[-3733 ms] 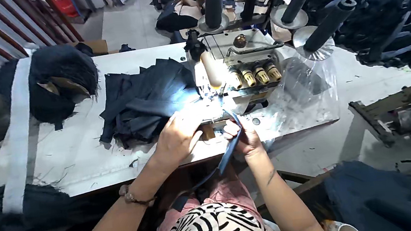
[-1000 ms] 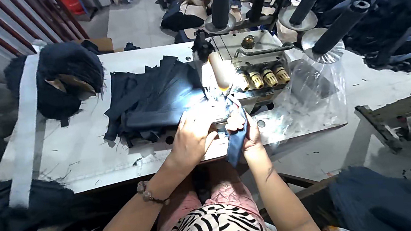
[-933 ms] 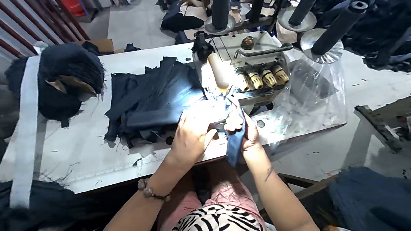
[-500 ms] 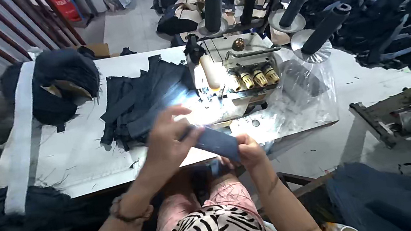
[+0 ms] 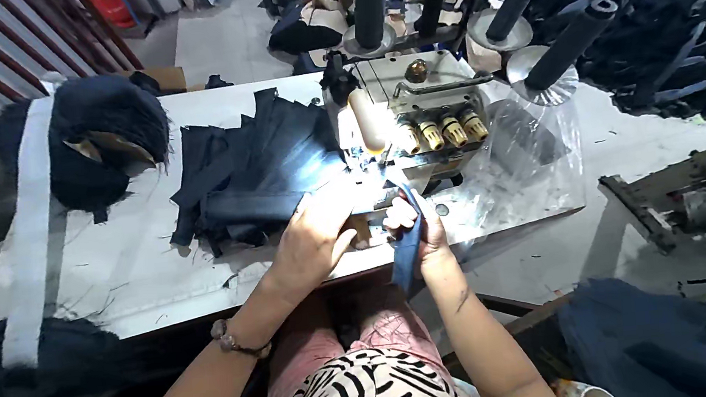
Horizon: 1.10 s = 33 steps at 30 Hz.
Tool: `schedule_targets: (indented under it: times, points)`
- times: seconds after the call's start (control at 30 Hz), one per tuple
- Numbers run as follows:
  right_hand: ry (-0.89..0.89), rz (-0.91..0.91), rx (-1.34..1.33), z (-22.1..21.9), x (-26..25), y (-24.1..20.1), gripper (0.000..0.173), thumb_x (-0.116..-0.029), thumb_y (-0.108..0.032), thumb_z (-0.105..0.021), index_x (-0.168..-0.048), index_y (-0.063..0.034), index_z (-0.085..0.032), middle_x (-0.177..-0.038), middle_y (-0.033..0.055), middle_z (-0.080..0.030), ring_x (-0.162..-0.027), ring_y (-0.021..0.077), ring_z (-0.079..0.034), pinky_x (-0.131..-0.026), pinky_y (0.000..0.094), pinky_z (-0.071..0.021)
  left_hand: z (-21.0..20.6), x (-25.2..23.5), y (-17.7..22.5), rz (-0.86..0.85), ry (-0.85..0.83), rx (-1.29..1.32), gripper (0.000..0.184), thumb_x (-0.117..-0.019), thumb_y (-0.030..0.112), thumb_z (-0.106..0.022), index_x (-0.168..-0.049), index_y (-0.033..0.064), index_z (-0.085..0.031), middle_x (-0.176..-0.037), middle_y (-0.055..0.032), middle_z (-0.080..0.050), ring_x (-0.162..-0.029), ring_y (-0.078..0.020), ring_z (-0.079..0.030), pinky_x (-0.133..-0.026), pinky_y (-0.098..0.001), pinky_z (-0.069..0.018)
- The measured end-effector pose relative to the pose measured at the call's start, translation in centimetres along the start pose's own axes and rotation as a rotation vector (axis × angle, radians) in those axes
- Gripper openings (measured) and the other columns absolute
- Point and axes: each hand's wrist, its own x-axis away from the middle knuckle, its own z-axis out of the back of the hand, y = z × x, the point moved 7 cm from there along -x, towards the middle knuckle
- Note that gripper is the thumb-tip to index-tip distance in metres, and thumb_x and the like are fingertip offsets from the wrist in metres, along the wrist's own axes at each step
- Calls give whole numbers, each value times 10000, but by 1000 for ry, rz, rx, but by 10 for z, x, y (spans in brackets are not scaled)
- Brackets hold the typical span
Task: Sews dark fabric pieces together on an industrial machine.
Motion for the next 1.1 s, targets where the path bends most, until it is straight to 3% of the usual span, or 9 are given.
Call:
schedule_targets:
  times: [0.33,0.47,0.53,0.63,0.73,0.87,0.93,1.0,1.1]
  points:
    - [226,105,165,-3,-3,2,434,-1111,-279,-241,-1046,-137,-645,-694,6,-649,-627,105,-675,-627,260,-605,-3,-26,-16,52,-48,40,508,-1014,388,-523,-1397,71,-626,-1436,-133,-610,-1392,-322,-518,-1170,-553,-358]
    - [168,30,492,-16,6,12,284,-1041,-171,-333,-938,-137,-596,-634,-39,-606,-596,67,-625,-656,243,-572,6,-27,-16,117,-123,149,608,-1030,561,-427,-1411,133,-629,-1485,-101,-575,-1455,-316,-443,-1224,-564,-277]
    - [-8,-59,677,-36,17,24,99,-941,-176,-559,-953,-125,-643,-738,-53,-674,-658,33,-639,-658,217,-557,22,-20,5,167,-15,285,626,-967,645,-500,-1108,93,-760,-1277,-107,-686,-1300,-285,-581,-1145,-557,-400]
    - [-394,-158,574,-68,39,35,172,-946,-344,-707,-1020,-204,-774,-871,-77,-754,-734,-1,-682,-673,200,-573,57,-7,25,172,134,412,300,-892,367,-726,-845,73,-762,-1148,-78,-699,-1109,-206,-649,-938,-419,-551]
    - [-535,-58,458,-83,40,14,252,-971,-444,-650,-1058,-251,-787,-850,-90,-760,-746,-7,-693,-710,195,-578,109,0,-14,276,221,200,299,-954,254,-706,-1037,-31,-729,-1272,-215,-651,-1245,-353,-600,-1049,-507,-485]
    - [-198,0,441,-35,13,6,232,-971,-404,-652,-880,-209,-740,-664,-79,-663,-649,48,-660,-713,261,-583,110,6,-73,356,203,-200,283,-1023,170,-589,-1200,-40,-659,-1376,-290,-553,-1329,-520,-468,-1113,-666,-357]
    - [-5,-10,413,-16,4,12,286,-1016,-229,-483,-841,-177,-704,-622,-68,-620,-599,43,-623,-665,234,-563,74,-2,-53,209,149,-142,320,-1007,91,-562,-1289,-31,-652,-1419,-259,-575,-1379,-469,-479,-1161,-618,-350]
    - [46,-15,313,-9,5,17,296,-1034,-224,-462,-904,-162,-720,-630,-60,-631,-583,44,-630,-639,217,-571,33,-4,-16,-16,127,-28,268,-974,72,-565,-1182,3,-719,-1244,-205,-685,-1222,-383,-624,-1077,-530,-472]
    - [-26,-10,207,-5,9,15,463,-1012,-584,-480,-963,-187,-714,-667,-72,-617,-616,61,-621,-650,238,-554,0,0,4,-92,29,43,360,-1008,185,-547,-1320,66,-683,-1353,-140,-658,-1271,-318,-614,-1101,-474,-471]
